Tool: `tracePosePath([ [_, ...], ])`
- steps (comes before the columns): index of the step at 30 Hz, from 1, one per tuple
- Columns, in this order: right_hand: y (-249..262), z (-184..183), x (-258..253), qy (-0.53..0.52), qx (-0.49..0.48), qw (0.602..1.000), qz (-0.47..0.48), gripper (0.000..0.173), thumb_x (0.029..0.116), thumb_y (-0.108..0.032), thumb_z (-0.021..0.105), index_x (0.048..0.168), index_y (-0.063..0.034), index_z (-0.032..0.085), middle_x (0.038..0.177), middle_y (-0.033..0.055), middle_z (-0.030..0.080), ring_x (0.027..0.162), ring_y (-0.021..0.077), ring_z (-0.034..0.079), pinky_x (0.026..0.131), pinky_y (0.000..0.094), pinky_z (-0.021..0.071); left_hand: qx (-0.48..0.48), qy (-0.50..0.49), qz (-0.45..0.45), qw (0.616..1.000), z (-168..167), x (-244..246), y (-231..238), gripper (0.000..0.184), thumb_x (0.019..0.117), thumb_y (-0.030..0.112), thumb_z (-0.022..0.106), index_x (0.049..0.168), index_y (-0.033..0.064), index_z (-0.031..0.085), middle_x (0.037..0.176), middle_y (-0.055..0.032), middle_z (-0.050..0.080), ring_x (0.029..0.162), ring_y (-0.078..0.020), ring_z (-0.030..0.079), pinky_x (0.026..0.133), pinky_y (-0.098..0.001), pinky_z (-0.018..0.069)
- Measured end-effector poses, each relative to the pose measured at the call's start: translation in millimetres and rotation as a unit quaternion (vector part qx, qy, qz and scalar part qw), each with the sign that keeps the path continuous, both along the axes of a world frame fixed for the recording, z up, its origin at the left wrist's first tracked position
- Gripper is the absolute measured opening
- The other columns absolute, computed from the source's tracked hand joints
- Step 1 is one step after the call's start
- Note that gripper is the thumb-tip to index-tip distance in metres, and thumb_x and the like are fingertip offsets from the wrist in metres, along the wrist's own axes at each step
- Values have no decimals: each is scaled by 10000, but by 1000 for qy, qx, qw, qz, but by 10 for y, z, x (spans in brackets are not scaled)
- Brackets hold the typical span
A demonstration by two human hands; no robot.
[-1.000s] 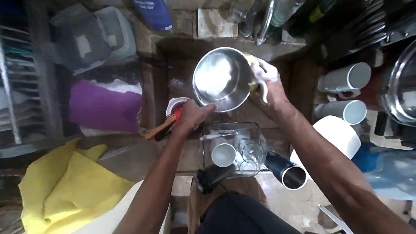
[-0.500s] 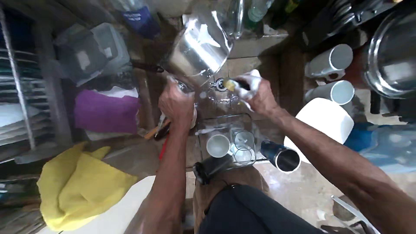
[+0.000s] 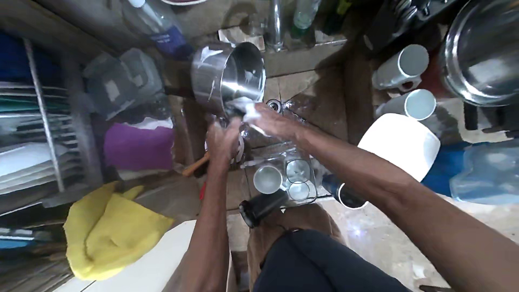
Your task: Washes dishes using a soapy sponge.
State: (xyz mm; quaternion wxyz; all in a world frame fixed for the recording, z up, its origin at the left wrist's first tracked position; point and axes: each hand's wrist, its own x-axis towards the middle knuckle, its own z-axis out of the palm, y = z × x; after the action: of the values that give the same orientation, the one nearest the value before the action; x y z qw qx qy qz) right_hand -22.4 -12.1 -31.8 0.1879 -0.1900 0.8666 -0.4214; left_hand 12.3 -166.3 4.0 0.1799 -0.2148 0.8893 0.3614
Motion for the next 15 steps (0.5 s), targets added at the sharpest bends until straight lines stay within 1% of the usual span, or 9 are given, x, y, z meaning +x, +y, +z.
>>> tracePosePath([
  [1, 21, 16, -11, -13, -10, 999, 45, 597, 899, -144, 720, 1471, -103, 555, 1423, 139, 601, 1283, 299, 590, 1089, 515, 466, 7, -7, -9, 1000, -5, 32, -64, 558, 979, 481, 563, 1276, 15, 639, 1194, -226, 668, 1139, -372, 634, 965, -619, 491],
  [3, 81, -77, -10, 91, 35, 987, 127, 662, 799, -242, 810, 1421, -145, 603, 1425, 132, 588, 1303, 296, 561, 1098, 517, 456, -4, -2, -50, 999, 69, 83, -119, 546, 998, 478, 524, 1226, -5, 638, 1147, -235, 666, 1091, -378, 639, 924, -615, 501],
  [4, 147, -54, -23, 137, 82, 974, 159, 619, 831, -238, 800, 1405, -106, 607, 1446, 186, 567, 1356, 349, 517, 1129, 546, 409, -31, 2, -74, 997, 82, 40, -139, 556, 1006, 492, 511, 1166, -20, 658, 1097, -241, 674, 1052, -391, 651, 895, -629, 502],
  [6, 291, 22, -165, 203, 228, 929, 208, 384, 960, -86, 633, 1334, 2, 621, 1440, 262, 549, 1398, 435, 460, 1157, 601, 349, -88, -20, -123, 988, 177, -47, -205, 557, 1015, 485, 477, 1079, -35, 666, 1028, -257, 676, 1003, -424, 663, 844, -661, 500],
  [9, 363, -144, -336, 357, 283, 871, 184, 269, 1014, 5, 439, 1153, -21, 668, 1320, 211, 624, 1334, 415, 519, 1147, 558, 393, -98, -49, -116, 987, 265, -64, -250, 547, 1009, 488, 463, 1023, -20, 664, 1011, -240, 672, 991, -405, 660, 822, -644, 498],
  [10, 328, -189, -274, 344, 279, 882, 163, 265, 1016, -12, 444, 1147, -10, 674, 1302, 217, 635, 1321, 415, 529, 1152, 561, 384, -90, -52, -105, 989, 274, -47, -233, 542, 1008, 482, 472, 1046, -23, 665, 1031, -243, 673, 1009, -406, 657, 839, -644, 495],
  [12, 158, -192, -12, 214, 216, 946, 111, 243, 969, -65, 582, 1155, 59, 677, 1225, 267, 660, 1238, 434, 585, 1094, 584, 420, -62, -67, -75, 993, 259, -15, -157, 551, 1014, 479, 501, 1136, -31, 667, 1087, -259, 675, 1056, -425, 654, 884, -659, 491],
  [13, 27, -176, 89, 130, 146, 977, 81, 348, 928, -87, 667, 1243, 63, 653, 1243, 264, 657, 1226, 412, 600, 1079, 566, 444, -45, -67, -60, 995, 193, 0, -126, 558, 1014, 489, 505, 1151, -27, 666, 1081, -255, 679, 1047, -423, 657, 883, -662, 497],
  [15, -133, -129, 149, 13, 12, 998, 55, 537, 854, -68, 754, 1366, -4, 606, 1282, 202, 661, 1201, 323, 631, 1068, 504, 484, -32, -64, -52, 996, 20, 31, -81, 569, 1017, 500, 473, 1138, -21, 668, 1069, -256, 681, 1050, -424, 658, 894, -668, 493],
])
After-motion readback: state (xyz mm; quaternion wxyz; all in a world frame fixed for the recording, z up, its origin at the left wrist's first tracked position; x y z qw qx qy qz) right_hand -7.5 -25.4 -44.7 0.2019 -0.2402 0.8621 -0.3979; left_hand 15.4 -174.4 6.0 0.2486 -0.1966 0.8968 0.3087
